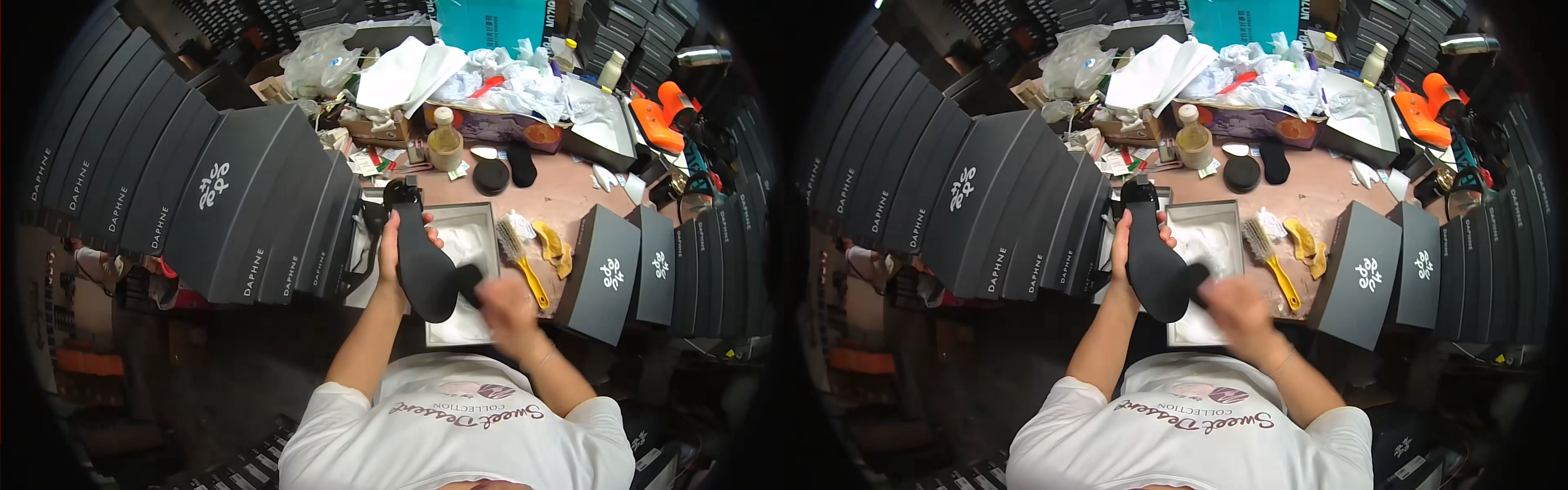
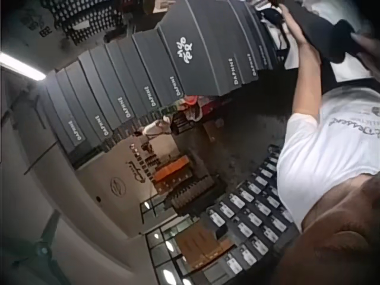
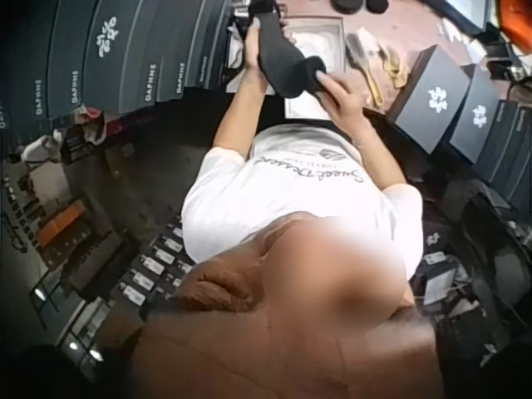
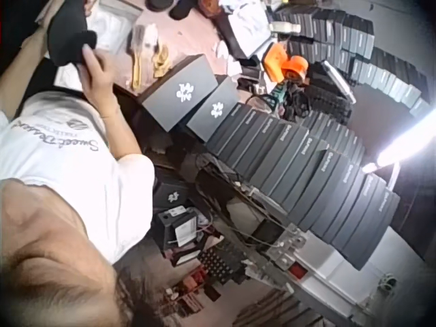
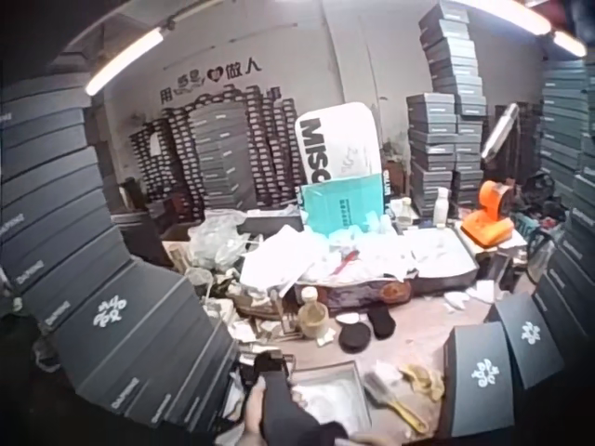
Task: Cleaning and packing shoes into boxes for shipment.
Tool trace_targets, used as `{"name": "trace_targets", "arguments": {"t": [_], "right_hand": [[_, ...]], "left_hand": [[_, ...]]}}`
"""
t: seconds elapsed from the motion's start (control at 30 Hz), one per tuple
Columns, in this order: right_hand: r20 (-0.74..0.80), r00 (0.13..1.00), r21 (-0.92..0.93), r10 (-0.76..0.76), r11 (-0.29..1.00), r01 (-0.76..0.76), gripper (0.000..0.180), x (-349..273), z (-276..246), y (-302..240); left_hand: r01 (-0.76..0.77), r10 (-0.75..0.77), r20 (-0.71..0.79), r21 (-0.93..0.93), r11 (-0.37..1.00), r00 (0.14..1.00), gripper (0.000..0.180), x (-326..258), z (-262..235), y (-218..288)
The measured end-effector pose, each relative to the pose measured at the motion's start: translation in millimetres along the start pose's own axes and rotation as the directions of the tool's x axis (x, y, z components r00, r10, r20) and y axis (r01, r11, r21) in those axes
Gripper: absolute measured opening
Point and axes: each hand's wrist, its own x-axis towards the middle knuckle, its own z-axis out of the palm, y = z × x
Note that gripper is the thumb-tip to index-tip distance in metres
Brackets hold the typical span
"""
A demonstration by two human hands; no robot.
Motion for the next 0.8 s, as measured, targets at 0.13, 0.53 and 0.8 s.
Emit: {"name": "trace_targets", "arguments": {"t": [0.13,0.53,0.8], "right_hand": [[-0.018,1.0,-0.089,0.023,0.996,-0.025,0.024,22,40,-22],[-0.011,0.981,0.021,0.195,0.981,-0.195,0.015,34,57,-8],[0.015,1.0,-0.143,0.025,0.989,-0.022,0.014,9,47,-27]], "left_hand": [[0.007,-0.018,-0.1,-0.11,0.994,0.995,0.05,-21,-2,-45],[-0.157,0.162,-0.066,0.065,0.985,0.985,0.045,-57,-33,-70],[-0.188,0.199,-0.012,0.274,0.943,0.98,0.054,-84,-24,-80]]}}
